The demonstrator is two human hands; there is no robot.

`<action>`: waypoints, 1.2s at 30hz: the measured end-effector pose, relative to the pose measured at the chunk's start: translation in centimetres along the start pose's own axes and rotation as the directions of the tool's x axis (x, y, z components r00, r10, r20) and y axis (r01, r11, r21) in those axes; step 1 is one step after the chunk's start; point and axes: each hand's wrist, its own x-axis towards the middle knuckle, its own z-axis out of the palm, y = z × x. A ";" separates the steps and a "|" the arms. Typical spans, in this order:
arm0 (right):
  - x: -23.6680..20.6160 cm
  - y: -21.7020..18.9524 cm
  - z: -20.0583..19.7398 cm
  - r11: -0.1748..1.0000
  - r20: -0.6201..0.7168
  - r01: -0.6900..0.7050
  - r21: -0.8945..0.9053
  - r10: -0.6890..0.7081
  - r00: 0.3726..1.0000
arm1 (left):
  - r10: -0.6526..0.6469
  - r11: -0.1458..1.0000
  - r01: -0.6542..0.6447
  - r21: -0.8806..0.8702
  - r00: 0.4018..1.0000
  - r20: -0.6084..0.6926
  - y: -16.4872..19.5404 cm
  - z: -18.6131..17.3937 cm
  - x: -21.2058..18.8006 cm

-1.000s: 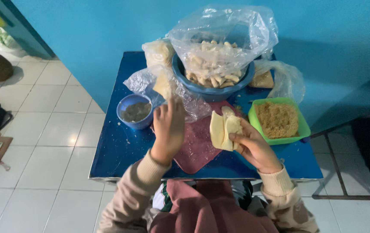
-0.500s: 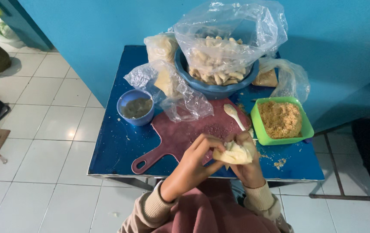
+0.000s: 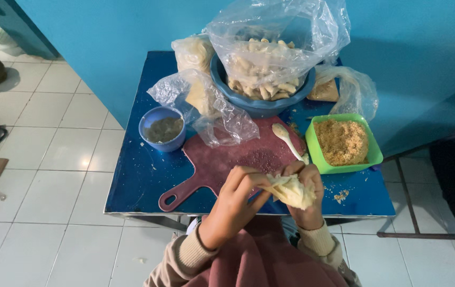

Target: The person sits at a small table and folds square dough wrappers around filling by hand, pinching the edges closed. The folded pieces are placed into a large bowl lined with plastic, and the person repeats the folding cycle with new wrappers, occasionally reaching into a green container of crumbly topping.

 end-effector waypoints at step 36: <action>-0.1 -1.0 2.0 0.790 0.153 0.282 -0.544 -0.237 0.959 | 0.108 0.991 -0.109 0.074 0.994 0.013 -1.0 0.0 -0.5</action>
